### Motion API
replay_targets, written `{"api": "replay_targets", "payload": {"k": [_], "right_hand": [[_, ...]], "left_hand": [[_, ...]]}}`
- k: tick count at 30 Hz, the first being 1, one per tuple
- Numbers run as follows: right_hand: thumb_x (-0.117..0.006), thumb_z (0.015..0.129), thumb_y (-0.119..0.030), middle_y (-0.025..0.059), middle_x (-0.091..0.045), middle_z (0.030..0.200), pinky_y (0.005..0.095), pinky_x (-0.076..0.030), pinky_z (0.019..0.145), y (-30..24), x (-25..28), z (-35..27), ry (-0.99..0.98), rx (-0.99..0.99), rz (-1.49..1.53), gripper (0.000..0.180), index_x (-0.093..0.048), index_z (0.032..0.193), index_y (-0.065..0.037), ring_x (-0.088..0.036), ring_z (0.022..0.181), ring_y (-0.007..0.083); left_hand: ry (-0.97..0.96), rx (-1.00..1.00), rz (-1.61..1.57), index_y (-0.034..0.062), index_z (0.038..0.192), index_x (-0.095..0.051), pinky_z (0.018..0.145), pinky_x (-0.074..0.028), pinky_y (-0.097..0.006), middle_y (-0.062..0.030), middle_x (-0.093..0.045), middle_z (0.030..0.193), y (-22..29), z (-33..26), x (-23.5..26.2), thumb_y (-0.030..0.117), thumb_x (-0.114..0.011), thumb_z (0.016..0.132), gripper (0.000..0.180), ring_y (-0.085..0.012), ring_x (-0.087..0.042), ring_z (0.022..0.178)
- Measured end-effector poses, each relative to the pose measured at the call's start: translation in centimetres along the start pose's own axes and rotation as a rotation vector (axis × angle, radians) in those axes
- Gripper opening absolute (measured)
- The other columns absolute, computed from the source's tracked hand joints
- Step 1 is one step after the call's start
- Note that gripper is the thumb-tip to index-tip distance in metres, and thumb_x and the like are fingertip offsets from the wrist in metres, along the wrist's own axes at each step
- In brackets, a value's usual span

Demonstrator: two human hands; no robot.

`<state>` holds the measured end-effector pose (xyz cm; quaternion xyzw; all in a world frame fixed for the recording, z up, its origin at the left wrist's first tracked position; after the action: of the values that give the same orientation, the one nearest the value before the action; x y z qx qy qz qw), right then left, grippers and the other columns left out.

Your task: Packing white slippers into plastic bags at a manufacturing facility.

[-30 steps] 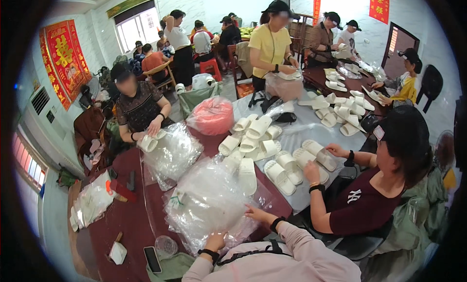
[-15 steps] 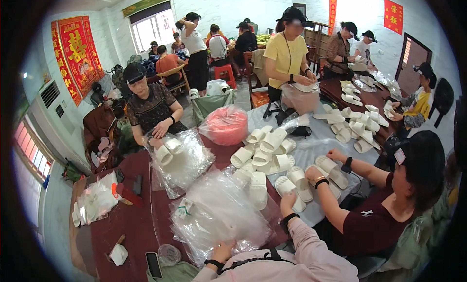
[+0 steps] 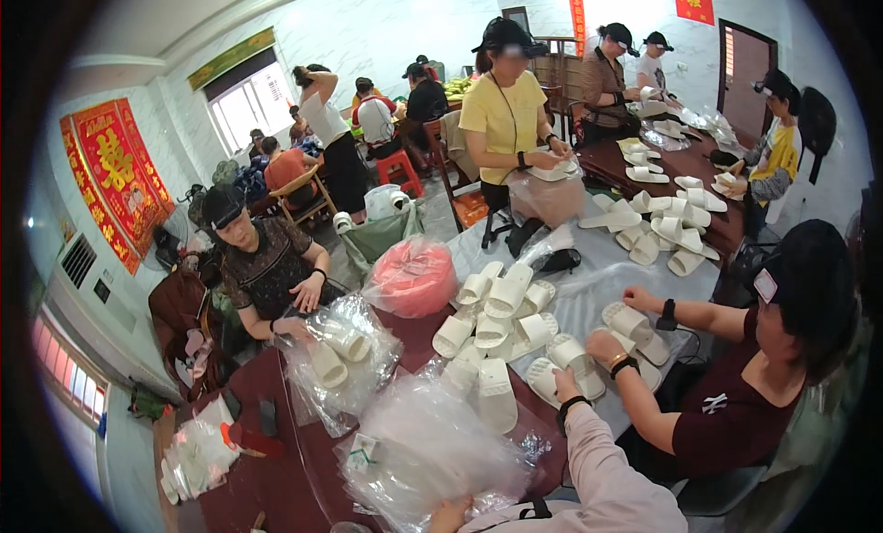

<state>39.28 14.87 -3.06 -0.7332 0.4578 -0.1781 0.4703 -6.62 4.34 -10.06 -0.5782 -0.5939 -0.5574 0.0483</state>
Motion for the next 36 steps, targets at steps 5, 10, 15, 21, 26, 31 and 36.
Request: {"api": "replay_targets", "payload": {"k": [5, 10, 15, 21, 26, 31, 36], "right_hand": [[-0.055, 0.077, -0.010, 0.0155, -0.051, 0.111, 0.0362, -0.044, 0.077, 0.2, 0.8, 0.3, 0.027, 0.046, 0.117, 0.046, -0.041, 0.119, 0.003, -0.052, 0.096, 0.0255], [-0.058, 0.080, -0.020, 0.0107, -0.060, 0.093, 0.0338, -0.045, 0.072, 3.8, 2.5, -0.7, 0.015, 0.039, -0.009, 0.034, -0.055, 0.104, 0.003, -0.057, 0.081, 0.0223], [-0.062, 0.080, -0.024, 0.0105, -0.061, 0.092, 0.0338, -0.044, 0.071, 3.9, 2.2, -3.7, 0.135, 0.054, -0.044, 0.035, -0.057, 0.100, 0.004, -0.057, 0.081, 0.0205], [-0.049, 0.087, -0.028, 0.0125, -0.058, 0.105, 0.0377, -0.046, 0.083, -1.0, -0.8, -9.3, -0.453, -0.288, 0.483, 0.039, -0.048, 0.115, -0.001, -0.058, 0.093, 0.0268], [-0.042, 0.090, -0.027, 0.0145, -0.055, 0.112, 0.0419, -0.044, 0.088, -5.7, -1.4, -18.7, -0.748, -0.353, 0.400, 0.039, -0.045, 0.118, -0.001, -0.056, 0.098, 0.0292], [-0.051, 0.084, -0.024, 0.0132, -0.062, 0.095, 0.0406, -0.049, 0.077, -4.5, -1.1, -23.5, -0.851, -0.693, -0.212, 0.034, -0.052, 0.107, 0.000, -0.061, 0.084, 0.0267], [-0.059, 0.081, -0.024, 0.0073, -0.062, 0.083, 0.0377, -0.052, 0.060, -3.7, 0.5, -25.2, -0.972, -0.529, -0.555, 0.026, -0.058, 0.096, -0.002, -0.062, 0.072, 0.0201]], "left_hand": [[-0.135, -0.038, 0.011, 0.0101, 0.107, -0.055, 0.081, -0.041, -0.043, -0.0151, -0.058, 0.103, 3.6, -0.7, 2.7, 0.018, -0.052, 0.075, 0.033, -0.0349, -0.054, 0.094], [-0.115, -0.243, 0.005, 0.0088, 0.110, -0.056, 0.082, -0.042, -0.041, -0.0168, -0.058, 0.107, 6.1, -1.0, 4.5, 0.019, -0.056, 0.074, 0.037, -0.0363, -0.054, 0.096], [0.021, -0.242, 0.120, 0.0084, 0.110, -0.056, 0.081, -0.043, -0.041, -0.0169, -0.059, 0.103, 7.1, -1.8, 5.2, 0.024, -0.062, 0.069, 0.044, -0.0363, -0.054, 0.094], [0.425, -0.113, 0.441, 0.0082, 0.104, -0.057, 0.069, -0.047, -0.039, -0.0125, -0.061, 0.080, 7.7, -4.7, 3.2, 0.008, -0.057, 0.077, 0.027, -0.0291, -0.058, 0.075], [0.132, 0.029, 0.614, 0.0358, 0.134, -0.028, 0.083, -0.041, -0.050, -0.0191, -0.047, 0.115, 9.6, -5.9, 5.2, 0.020, -0.047, 0.083, 0.057, -0.0387, -0.049, 0.103], [0.117, -0.039, 0.354, 0.0288, 0.123, -0.046, 0.075, -0.045, -0.044, -0.0158, -0.054, 0.105, 7.1, -5.5, 5.4, 0.027, -0.045, 0.086, 0.037, -0.0355, -0.055, 0.092], [0.262, -0.049, -0.032, 0.0170, 0.100, -0.061, 0.073, -0.045, -0.043, -0.0157, -0.059, 0.090, 8.6, -4.0, 8.9, 0.029, -0.050, 0.084, 0.023, -0.0328, -0.056, 0.088]]}}
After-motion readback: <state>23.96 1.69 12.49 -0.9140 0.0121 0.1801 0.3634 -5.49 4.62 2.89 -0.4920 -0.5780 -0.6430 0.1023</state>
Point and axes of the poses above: each hand's wrist, its own z-axis towards the middle knuckle, its own x-axis out of the back of the hand, y = z × x, the point moved 2 cm from there along z, towards the middle knuckle
